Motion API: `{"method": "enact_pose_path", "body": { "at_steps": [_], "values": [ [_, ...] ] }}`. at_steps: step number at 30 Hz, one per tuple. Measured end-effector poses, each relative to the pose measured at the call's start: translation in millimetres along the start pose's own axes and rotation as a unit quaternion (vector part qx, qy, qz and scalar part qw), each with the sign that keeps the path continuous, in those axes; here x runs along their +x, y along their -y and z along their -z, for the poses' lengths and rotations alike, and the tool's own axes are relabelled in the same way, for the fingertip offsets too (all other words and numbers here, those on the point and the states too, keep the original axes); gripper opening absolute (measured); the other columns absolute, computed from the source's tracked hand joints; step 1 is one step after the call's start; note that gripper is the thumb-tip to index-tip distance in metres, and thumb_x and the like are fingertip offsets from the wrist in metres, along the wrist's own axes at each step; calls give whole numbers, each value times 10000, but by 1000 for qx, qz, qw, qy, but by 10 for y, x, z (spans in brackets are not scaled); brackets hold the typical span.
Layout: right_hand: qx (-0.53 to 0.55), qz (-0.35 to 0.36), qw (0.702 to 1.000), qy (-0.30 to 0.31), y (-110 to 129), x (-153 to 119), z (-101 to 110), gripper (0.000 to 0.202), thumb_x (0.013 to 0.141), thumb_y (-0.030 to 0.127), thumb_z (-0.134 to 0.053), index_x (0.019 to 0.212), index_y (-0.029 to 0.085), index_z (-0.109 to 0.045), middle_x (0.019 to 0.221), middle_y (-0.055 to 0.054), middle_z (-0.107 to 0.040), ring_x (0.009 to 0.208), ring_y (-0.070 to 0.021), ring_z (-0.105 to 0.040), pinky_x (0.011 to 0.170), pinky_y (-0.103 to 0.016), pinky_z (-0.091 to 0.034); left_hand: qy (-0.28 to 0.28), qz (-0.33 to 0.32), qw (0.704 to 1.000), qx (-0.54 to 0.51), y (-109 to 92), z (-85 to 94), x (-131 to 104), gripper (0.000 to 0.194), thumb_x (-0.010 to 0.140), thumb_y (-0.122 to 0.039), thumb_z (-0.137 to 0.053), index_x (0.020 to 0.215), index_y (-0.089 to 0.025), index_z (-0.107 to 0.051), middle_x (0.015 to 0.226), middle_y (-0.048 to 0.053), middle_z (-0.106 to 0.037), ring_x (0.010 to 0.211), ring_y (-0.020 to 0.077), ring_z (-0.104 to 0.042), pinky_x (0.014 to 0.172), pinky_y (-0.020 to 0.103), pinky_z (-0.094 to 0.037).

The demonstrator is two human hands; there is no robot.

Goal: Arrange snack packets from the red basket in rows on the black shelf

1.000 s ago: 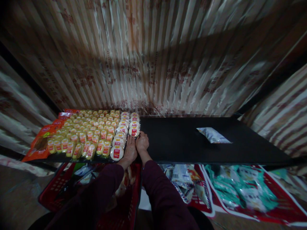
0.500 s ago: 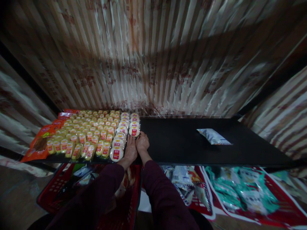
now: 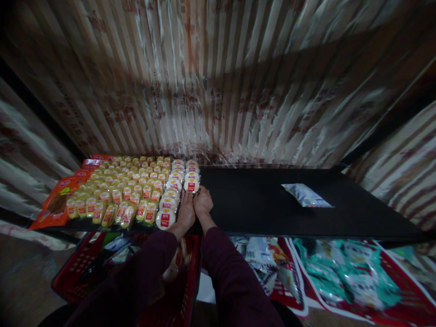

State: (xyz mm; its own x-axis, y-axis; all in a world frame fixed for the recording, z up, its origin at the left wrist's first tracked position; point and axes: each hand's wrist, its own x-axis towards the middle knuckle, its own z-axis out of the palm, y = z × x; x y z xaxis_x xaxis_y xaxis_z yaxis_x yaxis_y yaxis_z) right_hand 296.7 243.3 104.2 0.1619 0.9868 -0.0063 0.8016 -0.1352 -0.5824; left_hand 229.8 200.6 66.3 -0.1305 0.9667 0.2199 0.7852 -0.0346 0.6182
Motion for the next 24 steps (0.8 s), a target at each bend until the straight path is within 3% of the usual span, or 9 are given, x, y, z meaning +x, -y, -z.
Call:
{"method": "enact_pose_path", "body": {
  "at_steps": [24],
  "values": [
    [-23,0,1000,10,31,35,-17,329,886,256,-457,1206,268,-535,1098,-55,-597,933,-174,-618,749,-283,-454,-13,-2,999,36,26,-33,6,522,851,-40,-296,1367,-10,-367,1480,226,-310,1416,269,-130,1153,462,-237]
  ]
}}
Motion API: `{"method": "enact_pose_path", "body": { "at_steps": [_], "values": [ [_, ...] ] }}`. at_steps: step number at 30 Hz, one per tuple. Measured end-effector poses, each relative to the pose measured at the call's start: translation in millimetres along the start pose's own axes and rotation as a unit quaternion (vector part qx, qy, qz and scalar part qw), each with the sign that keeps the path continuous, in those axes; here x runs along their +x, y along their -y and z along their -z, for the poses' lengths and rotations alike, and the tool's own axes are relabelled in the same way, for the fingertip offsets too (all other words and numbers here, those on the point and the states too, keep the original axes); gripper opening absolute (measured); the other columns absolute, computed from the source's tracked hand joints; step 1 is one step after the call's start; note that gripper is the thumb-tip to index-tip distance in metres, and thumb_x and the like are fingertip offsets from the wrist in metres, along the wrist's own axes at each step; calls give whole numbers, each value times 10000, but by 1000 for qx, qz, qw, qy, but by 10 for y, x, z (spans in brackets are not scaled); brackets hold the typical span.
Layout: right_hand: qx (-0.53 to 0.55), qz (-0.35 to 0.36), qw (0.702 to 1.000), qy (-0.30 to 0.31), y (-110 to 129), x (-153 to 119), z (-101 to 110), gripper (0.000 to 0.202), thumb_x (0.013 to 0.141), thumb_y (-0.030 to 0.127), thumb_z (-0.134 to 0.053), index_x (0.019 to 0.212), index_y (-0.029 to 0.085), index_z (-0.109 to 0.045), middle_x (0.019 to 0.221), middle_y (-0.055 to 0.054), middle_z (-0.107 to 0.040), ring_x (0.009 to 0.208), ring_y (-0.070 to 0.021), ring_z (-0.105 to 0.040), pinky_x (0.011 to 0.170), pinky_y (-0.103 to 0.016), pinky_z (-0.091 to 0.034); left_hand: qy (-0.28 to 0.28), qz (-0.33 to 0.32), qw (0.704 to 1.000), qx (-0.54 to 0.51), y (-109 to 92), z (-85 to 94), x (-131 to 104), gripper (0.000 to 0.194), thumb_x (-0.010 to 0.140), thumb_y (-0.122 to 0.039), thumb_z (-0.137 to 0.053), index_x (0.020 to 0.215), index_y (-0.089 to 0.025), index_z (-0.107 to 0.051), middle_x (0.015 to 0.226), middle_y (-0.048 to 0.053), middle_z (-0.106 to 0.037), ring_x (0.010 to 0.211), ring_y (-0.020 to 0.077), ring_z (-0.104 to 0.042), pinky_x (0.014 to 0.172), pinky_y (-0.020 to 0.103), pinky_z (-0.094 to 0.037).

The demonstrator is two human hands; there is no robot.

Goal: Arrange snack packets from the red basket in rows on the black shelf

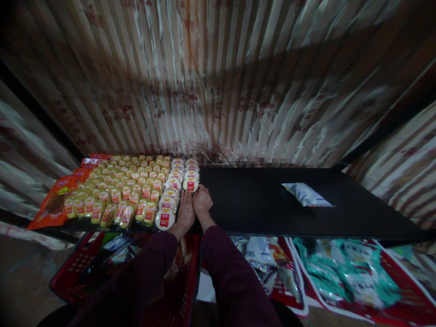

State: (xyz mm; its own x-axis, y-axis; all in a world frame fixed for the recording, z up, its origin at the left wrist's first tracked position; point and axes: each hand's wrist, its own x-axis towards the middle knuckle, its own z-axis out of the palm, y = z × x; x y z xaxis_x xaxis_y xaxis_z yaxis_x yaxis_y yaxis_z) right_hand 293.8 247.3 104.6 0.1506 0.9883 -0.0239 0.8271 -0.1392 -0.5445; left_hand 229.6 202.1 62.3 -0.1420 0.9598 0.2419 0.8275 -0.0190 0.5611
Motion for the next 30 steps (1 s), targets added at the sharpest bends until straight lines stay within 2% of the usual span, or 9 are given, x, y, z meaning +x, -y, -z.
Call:
{"method": "enact_pose_path", "body": {
  "at_steps": [9,19,25,30],
  "values": [
    [10,8,1000,5,-25,-20,25,358,874,248,-491,1231,260,-513,1134,-57,-593,950,-175,-620,771,-277,-462,-9,-8,1000,25,-43,26,-12,502,865,-46,-297,1356,-38,-399,1473,210,-332,1413,264,-135,1145,455,-255],
    [57,35,998,-9,-88,-56,40,341,853,195,-504,1191,215,-541,1130,-70,-601,989,-167,-608,828,-261,-457,-25,-15,999,42,-24,-60,-6,486,874,-47,-289,1341,-51,-422,1467,211,-345,1414,259,-136,1138,478,-251],
    [76,43,996,-12,-114,-88,66,372,833,148,-509,1202,174,-545,1148,-97,-596,994,-162,-600,864,-244,-451,-10,-15,1000,25,-55,-14,-29,489,872,-49,-278,1339,-19,-419,1471,228,-327,1415,264,-139,1139,469,-256],
    [84,46,995,-15,-126,-167,111,391,826,137,-507,1214,161,-543,1162,-106,-592,985,-166,-599,883,-255,-452,-2,-28,1000,-11,-77,39,-89,534,843,-21,-276,1363,-47,-397,1474,214,-333,1421,251,-138,1132,496,-263]
  ]
}}
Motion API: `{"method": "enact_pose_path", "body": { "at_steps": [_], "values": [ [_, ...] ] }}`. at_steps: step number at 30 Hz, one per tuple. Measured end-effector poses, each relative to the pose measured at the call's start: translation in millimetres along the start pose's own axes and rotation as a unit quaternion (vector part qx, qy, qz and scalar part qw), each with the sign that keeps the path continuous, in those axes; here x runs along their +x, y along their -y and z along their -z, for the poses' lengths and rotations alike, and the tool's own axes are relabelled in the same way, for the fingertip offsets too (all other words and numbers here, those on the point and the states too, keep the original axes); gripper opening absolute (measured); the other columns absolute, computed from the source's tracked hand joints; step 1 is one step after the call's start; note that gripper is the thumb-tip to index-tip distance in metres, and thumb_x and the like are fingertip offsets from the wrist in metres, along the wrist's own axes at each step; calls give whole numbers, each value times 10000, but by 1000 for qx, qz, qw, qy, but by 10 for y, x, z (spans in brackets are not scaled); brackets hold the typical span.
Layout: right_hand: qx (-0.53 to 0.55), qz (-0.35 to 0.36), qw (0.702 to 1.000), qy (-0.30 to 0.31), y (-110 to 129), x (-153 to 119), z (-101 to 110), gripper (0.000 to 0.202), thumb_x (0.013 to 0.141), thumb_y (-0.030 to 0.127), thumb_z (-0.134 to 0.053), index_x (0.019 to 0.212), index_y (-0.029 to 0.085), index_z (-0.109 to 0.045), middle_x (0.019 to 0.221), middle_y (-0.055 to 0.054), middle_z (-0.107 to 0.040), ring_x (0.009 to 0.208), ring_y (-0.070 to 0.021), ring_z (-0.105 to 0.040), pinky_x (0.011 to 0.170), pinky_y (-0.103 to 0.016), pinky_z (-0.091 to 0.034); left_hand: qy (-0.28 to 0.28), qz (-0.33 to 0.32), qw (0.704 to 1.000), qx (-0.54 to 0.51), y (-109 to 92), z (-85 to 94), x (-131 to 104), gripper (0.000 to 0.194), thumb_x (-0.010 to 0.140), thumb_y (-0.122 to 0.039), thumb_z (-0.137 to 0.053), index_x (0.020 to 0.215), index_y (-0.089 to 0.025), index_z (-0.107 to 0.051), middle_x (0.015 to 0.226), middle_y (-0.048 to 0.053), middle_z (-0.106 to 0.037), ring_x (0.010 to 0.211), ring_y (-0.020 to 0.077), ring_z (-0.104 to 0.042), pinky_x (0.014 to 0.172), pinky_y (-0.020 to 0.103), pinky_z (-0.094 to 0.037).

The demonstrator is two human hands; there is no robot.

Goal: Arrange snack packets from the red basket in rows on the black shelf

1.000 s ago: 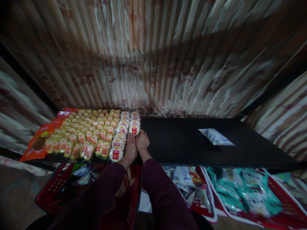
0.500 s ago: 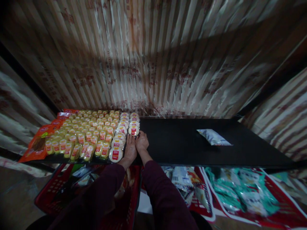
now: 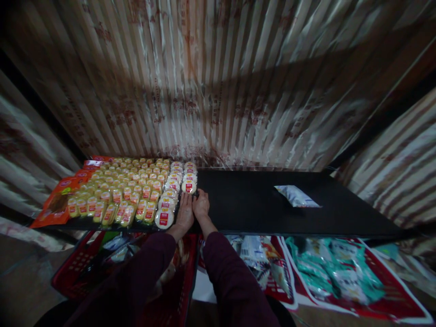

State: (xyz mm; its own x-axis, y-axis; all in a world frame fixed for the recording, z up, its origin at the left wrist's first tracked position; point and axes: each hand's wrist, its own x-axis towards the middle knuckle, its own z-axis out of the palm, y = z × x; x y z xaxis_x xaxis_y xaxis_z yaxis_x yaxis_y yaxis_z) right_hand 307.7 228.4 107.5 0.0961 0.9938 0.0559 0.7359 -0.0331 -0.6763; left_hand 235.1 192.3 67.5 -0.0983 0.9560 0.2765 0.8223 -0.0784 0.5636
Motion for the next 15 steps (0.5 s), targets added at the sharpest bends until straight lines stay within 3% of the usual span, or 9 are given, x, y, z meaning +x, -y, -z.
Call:
{"method": "enact_pose_path", "body": {
  "at_steps": [8,15],
  "values": [
    [24,19,1000,0,56,-364,103,331,828,106,-477,1136,144,-591,1083,-84,-633,979,-162,-596,884,-242,-449,3,-23,1000,-10,-106,213,-338,486,834,-36,-321,1291,-27,-485,1401,206,-452,1399,238,-267,1138,455,-295],
    [54,54,997,19,107,-941,59,329,824,75,-419,1064,147,-631,1057,-80,-654,984,-147,-599,910,-238,-436,-21,-20,997,-74,39,373,-828,488,827,-33,-336,1264,-127,-530,1336,132,-538,1323,193,-406,1115,433,-348]
  ]
}}
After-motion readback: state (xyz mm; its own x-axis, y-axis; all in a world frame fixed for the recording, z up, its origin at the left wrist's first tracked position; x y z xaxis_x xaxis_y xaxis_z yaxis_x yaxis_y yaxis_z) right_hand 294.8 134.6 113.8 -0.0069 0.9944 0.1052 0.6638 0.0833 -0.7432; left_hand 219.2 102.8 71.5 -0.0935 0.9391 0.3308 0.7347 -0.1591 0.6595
